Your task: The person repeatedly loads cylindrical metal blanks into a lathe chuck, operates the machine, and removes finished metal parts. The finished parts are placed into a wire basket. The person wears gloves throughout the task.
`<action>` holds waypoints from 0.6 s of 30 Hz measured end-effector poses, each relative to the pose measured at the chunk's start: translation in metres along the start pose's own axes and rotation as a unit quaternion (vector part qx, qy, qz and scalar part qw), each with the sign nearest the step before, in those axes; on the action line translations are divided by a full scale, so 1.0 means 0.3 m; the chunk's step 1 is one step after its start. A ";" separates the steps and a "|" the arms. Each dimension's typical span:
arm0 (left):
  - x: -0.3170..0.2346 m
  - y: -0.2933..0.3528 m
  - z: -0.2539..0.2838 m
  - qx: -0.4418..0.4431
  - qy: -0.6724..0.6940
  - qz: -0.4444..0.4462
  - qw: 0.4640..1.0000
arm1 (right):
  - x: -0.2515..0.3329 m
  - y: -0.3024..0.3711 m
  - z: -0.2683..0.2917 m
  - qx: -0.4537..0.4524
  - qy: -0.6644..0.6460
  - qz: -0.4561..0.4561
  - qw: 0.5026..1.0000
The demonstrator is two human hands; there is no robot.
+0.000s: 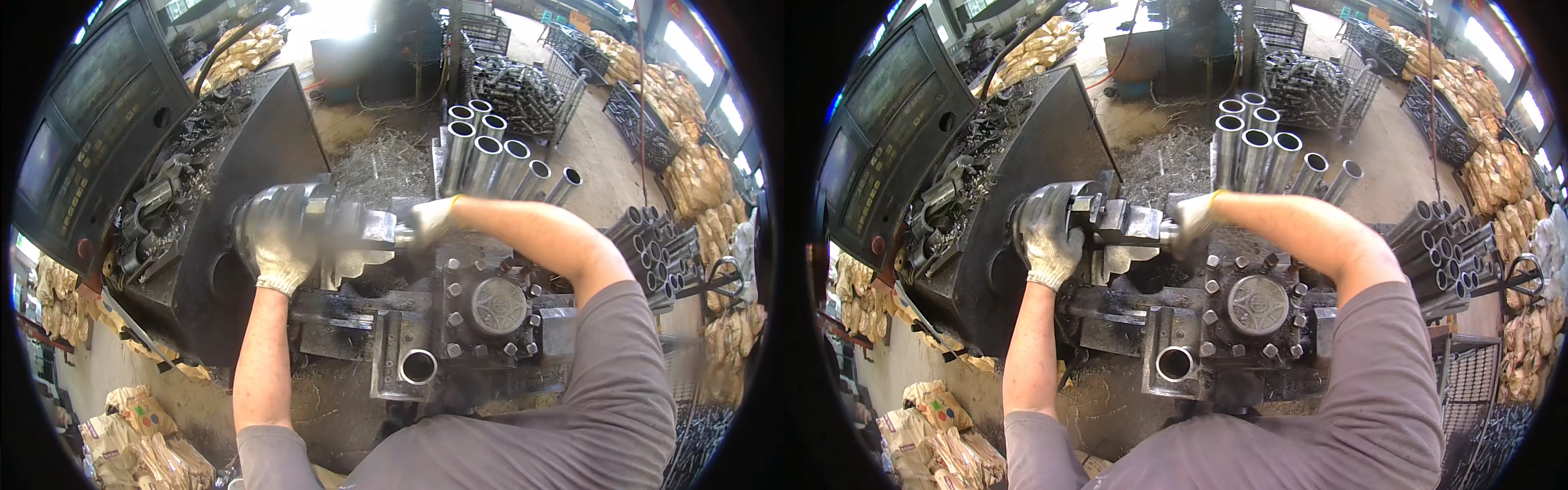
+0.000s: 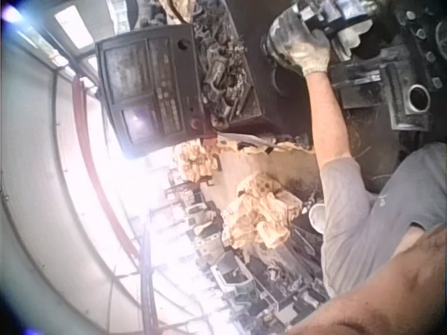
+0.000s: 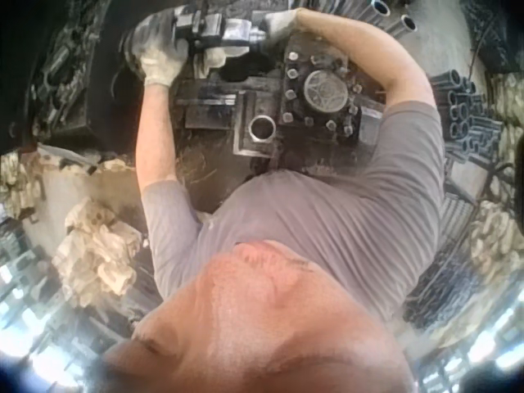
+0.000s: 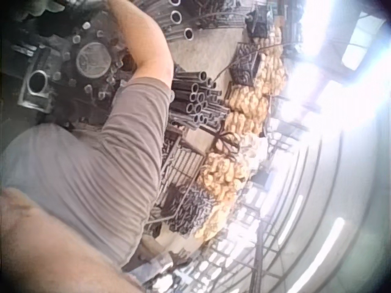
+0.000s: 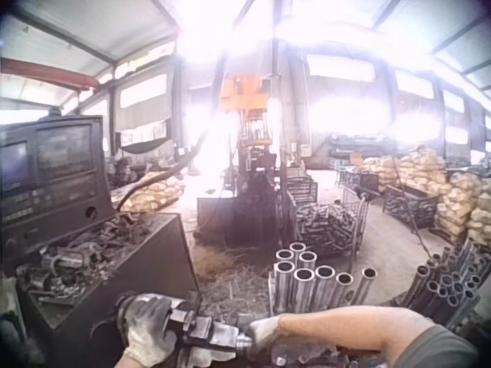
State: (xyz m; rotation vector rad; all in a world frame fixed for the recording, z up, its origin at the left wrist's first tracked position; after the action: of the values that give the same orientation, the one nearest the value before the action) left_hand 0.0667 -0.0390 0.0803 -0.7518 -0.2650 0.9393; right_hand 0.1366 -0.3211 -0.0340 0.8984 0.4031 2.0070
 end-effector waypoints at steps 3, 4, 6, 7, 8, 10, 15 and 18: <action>0.005 -0.003 0.024 0.008 -0.013 0.012 1.000 | -0.019 -0.015 0.017 0.100 -0.060 0.059 0.991; 0.000 0.005 0.046 0.011 -0.014 0.023 1.000 | 0.099 0.056 0.050 0.087 -0.078 -0.018 0.993; -0.004 0.006 0.059 0.007 -0.008 0.026 1.000 | 0.153 0.058 0.015 0.061 0.106 -0.014 0.992; -0.005 0.010 0.036 -0.002 0.001 0.021 1.000 | 0.043 0.076 -0.009 0.061 0.076 -0.018 0.995; 0.012 0.012 0.008 -0.016 0.004 0.016 1.000 | 0.032 0.136 -0.003 0.063 0.049 -0.018 0.997; -0.014 -0.013 0.000 -0.017 0.034 0.007 0.999 | 0.002 0.310 0.021 -0.068 0.200 -0.120 0.970; 0.026 0.039 0.005 -0.065 0.126 0.031 0.989 | 0.357 0.717 0.077 -0.400 0.336 -0.229 0.822; -0.207 0.265 0.099 -0.079 0.398 0.078 0.911 | 0.776 0.803 -0.069 -0.492 0.301 -0.161 0.801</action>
State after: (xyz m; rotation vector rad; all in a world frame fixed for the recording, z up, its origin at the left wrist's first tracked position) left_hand -0.0351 -0.0464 0.0539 -1.2559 0.4504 0.6925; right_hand -0.1032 -0.2640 0.1937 -0.4508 -0.1797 1.7649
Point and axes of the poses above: each hand's wrist, its own y-axis away from the middle knuckle, its own z-axis out of the back of the hand, x = y × z, the point moved 5 cm from there along -y, towards the middle knuckle, and after that the axes turned 6 degrees about y, right-handed, at the moved point
